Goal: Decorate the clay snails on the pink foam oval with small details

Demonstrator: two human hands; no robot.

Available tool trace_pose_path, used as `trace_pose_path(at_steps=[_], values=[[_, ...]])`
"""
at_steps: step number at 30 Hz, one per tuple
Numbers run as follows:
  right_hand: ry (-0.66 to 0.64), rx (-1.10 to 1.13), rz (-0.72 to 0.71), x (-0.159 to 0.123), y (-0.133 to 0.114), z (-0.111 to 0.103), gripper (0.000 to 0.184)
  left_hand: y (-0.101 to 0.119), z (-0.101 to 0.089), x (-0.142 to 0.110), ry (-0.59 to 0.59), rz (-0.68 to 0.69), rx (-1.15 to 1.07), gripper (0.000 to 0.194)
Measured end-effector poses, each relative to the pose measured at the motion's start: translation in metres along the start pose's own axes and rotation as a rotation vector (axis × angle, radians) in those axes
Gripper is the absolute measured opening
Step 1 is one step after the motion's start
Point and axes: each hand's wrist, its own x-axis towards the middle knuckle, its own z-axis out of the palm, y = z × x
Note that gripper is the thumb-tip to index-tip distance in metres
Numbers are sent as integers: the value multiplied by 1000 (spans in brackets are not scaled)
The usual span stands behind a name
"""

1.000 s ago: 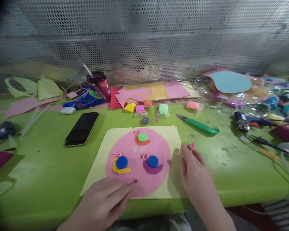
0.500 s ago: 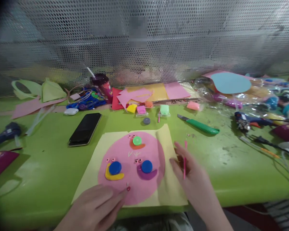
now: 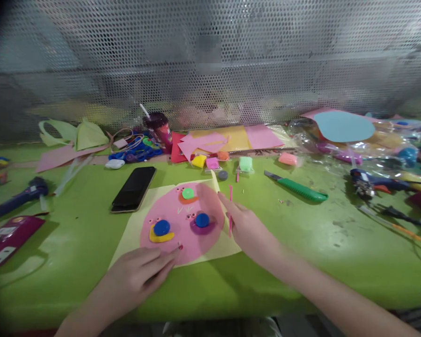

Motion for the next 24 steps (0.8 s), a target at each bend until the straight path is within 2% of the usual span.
trace_pose_path(at_steps=[4,7,9,13,15,18,21,24], values=[[-97,-79,-266,-5,-17,11,87,-2,-1,-4,-4,-7,18,28],[-169,-253,-464,-10,-26,20,91,0,-1,-6,19,3,21,31],[-187,-316,-489,-8,-22,22,91,0,0,-6,5,-10,23,31],[-149,-246,-366,13,4,6,86,-5,4,3,-14,-41,47,33],[-105,-167,-195,28,19,-8,73,-10,6,8,-19,-35,47,32],[-57,-30,-34,46,37,-25,54,-15,5,13,-40,-11,13,30],[64,273,92,53,50,-30,43,-16,5,11,-76,-70,-15,32],[112,517,151,52,61,-25,41,-16,6,6,-113,-128,-18,34]])
